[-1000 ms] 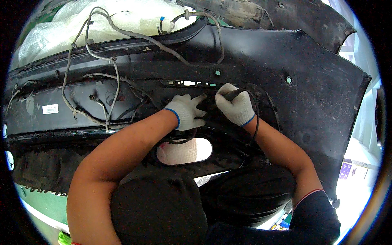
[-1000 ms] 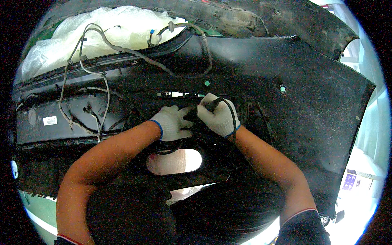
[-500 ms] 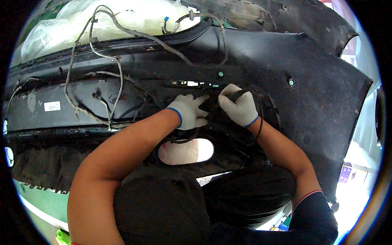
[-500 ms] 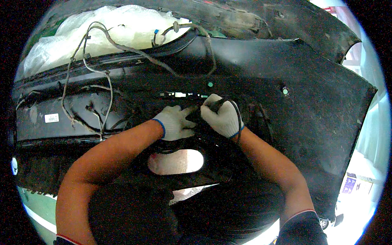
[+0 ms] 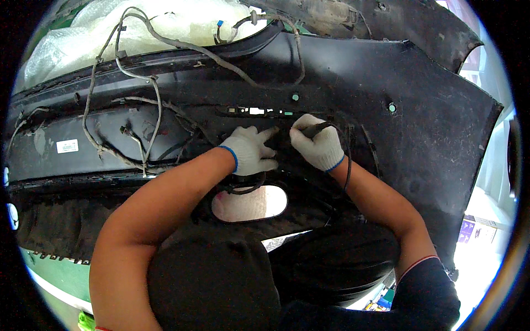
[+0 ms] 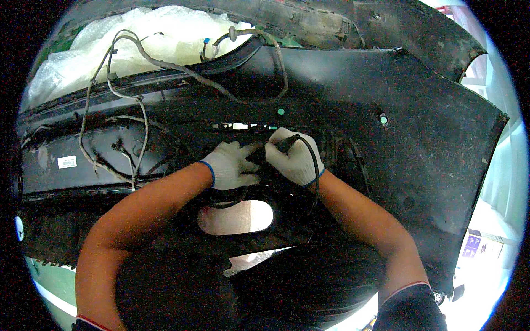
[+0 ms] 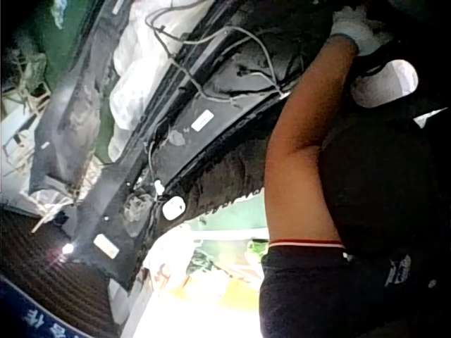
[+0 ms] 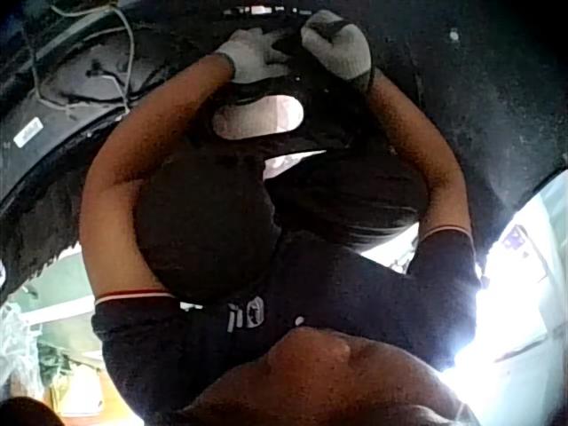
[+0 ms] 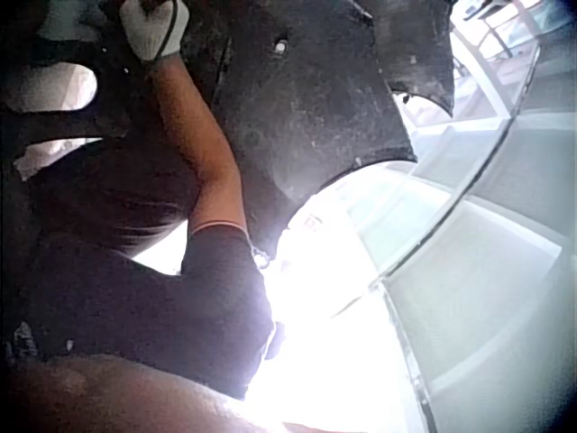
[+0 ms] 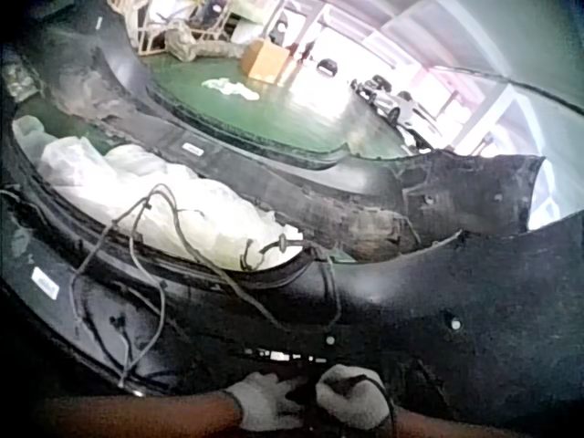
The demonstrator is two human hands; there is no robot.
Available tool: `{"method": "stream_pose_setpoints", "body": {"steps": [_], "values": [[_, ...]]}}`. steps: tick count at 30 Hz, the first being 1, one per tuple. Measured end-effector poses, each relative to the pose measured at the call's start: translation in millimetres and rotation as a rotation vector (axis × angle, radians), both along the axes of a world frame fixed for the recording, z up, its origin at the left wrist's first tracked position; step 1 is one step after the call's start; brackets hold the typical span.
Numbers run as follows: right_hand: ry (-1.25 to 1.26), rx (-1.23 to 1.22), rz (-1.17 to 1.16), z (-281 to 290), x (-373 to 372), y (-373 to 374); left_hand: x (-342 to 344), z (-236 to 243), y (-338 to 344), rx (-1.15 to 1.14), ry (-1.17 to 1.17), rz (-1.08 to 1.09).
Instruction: The person uses a handheld tool to work on the interior surface of a large black car bumper, focusing on specific areas with wires and clips. They manipulate the bumper and the tool to adjust or remove components, while another person observes nearby.
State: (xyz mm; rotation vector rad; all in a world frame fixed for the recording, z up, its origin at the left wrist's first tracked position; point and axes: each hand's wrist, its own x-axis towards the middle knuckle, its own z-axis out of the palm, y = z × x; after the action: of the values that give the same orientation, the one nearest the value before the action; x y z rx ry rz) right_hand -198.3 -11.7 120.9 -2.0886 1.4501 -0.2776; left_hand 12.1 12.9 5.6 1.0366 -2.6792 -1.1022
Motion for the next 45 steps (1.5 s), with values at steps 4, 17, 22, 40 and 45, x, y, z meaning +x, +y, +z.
{"method": "stream_pose_setpoints", "body": {"steps": [4,17,22,40,45], "values": [[-0.014,0.003,-0.002,0.0,-0.7,0.4,-1.6,-2.2,3.3,-0.039,0.011,0.007],[0.003,0.036,-0.047,3.2,2.9,-0.9,-11.2,1.8,14.7,-0.104,-0.1,0.024],[-0.01,0.102,-0.105,9.0,-0.7,-4.7,-9.9,7.1,13.6,-0.064,-0.106,0.006],[-0.01,0.083,-0.035,7.2,0.9,-0.9,-5.3,3.7,10.3,-0.053,-0.032,0.01],[-0.013,0.058,0.003,4.3,-2.8,0.3,-5.5,1.2,11.9,-0.05,-0.033,0.025]]}}
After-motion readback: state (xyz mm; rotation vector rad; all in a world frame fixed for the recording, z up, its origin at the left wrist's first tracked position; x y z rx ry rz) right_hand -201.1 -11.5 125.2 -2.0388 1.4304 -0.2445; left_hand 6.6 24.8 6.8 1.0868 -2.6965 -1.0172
